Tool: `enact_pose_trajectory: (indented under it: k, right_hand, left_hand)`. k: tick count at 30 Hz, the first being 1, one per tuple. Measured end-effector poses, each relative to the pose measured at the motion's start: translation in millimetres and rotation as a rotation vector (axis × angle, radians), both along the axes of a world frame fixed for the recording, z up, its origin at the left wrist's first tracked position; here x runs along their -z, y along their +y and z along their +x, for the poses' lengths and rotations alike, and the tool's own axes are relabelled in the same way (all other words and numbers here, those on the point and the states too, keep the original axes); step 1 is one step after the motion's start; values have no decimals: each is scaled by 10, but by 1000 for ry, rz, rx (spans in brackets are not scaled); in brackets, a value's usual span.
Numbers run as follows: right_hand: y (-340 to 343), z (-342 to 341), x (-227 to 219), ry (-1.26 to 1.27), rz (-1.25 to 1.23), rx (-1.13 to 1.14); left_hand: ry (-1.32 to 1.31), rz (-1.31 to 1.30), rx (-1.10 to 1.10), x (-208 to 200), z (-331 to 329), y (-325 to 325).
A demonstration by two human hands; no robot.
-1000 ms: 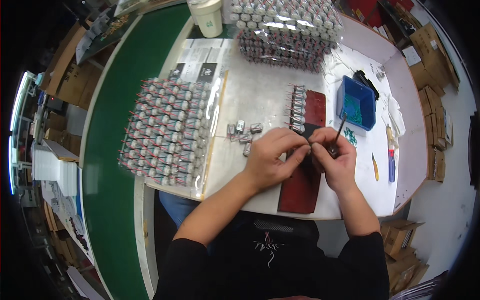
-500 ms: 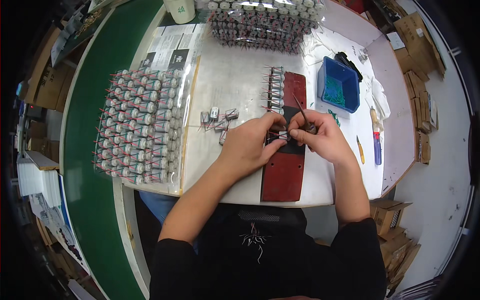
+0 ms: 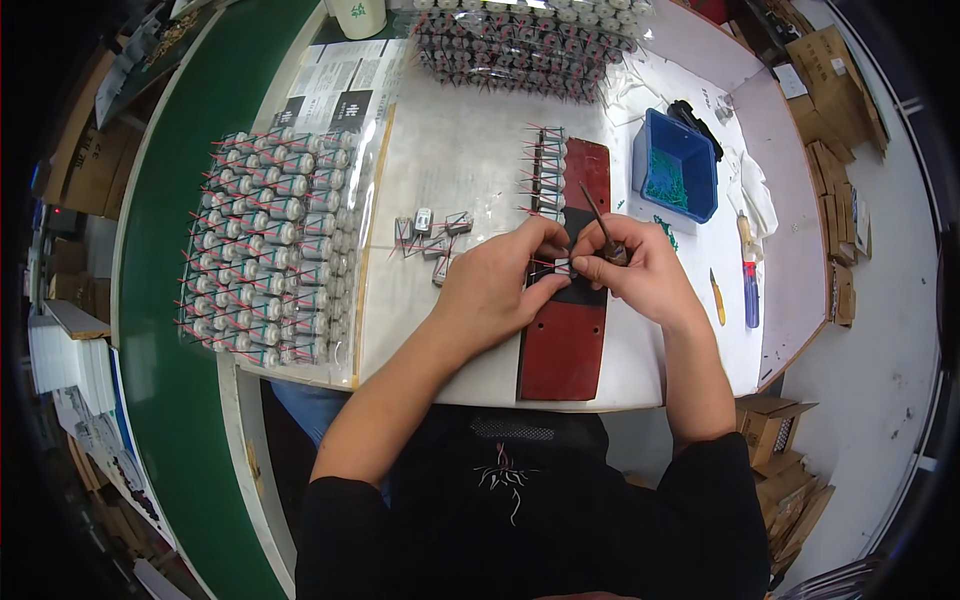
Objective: Assembling small electrical components onto a mounting rail at a factory workstation.
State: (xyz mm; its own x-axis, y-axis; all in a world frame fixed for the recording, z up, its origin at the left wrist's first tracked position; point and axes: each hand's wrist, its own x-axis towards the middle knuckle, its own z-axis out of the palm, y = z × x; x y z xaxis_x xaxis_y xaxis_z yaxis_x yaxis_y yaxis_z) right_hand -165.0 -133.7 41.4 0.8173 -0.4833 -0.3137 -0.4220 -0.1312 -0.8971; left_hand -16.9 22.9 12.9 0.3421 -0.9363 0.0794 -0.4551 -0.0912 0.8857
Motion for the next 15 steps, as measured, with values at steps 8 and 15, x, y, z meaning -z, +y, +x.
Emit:
enact_pose_trajectory:
  k: [8, 15]
  right_hand:
    - [4, 0, 83, -40, -8, 28]
    - [41, 3, 80, -43, -43, 35]
  left_hand:
    - [27, -25, 1, -3, -3, -4]
    - [56, 5, 0, -3, -4, -7]
